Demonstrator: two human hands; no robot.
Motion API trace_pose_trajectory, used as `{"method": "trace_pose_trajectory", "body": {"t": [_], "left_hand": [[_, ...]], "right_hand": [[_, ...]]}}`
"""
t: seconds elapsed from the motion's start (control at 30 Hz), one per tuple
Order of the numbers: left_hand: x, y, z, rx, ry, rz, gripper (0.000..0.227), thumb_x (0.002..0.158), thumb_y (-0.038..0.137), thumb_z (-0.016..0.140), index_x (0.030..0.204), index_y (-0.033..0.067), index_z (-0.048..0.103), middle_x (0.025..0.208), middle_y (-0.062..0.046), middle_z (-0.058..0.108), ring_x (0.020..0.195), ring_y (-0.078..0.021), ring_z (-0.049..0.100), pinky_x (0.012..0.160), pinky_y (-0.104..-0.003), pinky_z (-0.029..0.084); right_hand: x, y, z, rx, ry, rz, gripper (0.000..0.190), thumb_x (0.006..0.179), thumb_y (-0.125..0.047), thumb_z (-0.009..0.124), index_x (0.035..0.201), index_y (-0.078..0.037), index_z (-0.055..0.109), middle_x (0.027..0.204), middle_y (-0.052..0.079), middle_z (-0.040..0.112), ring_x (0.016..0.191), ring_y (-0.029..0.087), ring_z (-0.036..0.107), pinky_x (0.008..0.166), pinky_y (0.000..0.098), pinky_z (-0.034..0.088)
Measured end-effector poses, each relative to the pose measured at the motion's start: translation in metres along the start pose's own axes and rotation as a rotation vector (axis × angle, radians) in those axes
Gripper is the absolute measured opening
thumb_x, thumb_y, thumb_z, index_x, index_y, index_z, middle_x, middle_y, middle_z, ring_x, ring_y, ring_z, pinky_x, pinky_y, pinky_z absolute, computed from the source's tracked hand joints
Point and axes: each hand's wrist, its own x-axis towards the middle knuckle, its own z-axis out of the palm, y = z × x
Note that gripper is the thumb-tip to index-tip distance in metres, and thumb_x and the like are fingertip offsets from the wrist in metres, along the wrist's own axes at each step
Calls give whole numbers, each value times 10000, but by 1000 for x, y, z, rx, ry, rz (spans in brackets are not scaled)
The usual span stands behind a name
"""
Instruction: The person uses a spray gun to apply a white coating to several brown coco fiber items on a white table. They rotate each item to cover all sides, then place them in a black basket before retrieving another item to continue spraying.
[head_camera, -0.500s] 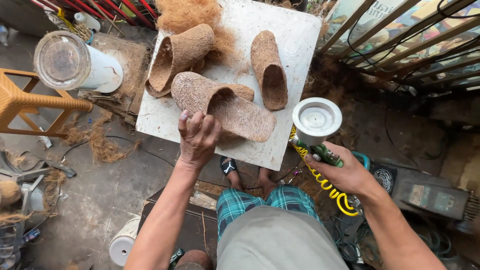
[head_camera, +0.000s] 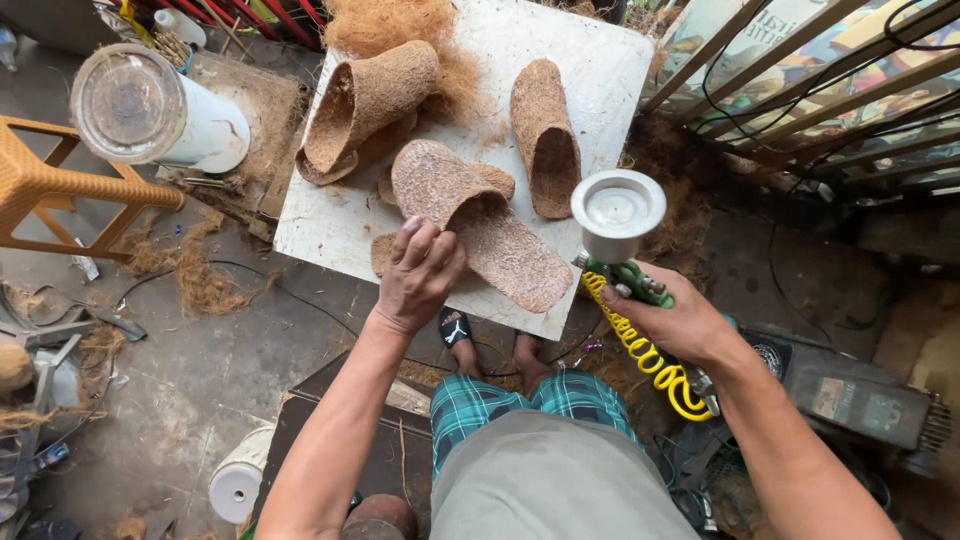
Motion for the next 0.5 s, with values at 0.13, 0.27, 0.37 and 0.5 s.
{"method": "trace_pose_trajectory", "body": {"t": [0.13, 0.27, 0.37, 0.5], "left_hand": [[5, 3, 8, -84, -31, -13, 95, 919, 73, 646, 830, 103, 661, 938, -81, 588, 1004, -259, 598, 1004, -412, 487], [8, -1, 5, -277, -114, -82, 119, 926, 64, 609, 831, 108, 665, 939, -55, 584, 1002, -264, 606, 946, -390, 524], [10, -1, 4, -365, -161, -100, 111, 927, 77, 619, 833, 113, 663, 956, -48, 605, 1021, -261, 616, 932, -367, 532], [16, 3, 0, -433, -177, -56, 153, 943, 69, 605, 799, 85, 653, 960, -70, 626, 1010, -284, 628, 911, -367, 539]], "right_hand": [[8, -18, 5, -51, 4, -14, 283, 857, -214, 764, 664, -94, 595, 465, 58, 529, 474, 130, 471, 507, 268, 392], [11, -27, 7, -98, -10, 16, 232, 856, -240, 756, 748, -82, 625, 595, 97, 554, 602, 175, 482, 596, 332, 385], [14, -19, 2, -97, -5, 9, 206, 853, -236, 765, 780, -84, 646, 666, 89, 588, 675, 176, 500, 648, 337, 393], [12, -22, 1, -101, -6, 11, 177, 853, -224, 760, 821, -75, 670, 726, 85, 618, 736, 181, 509, 696, 351, 397]]}}
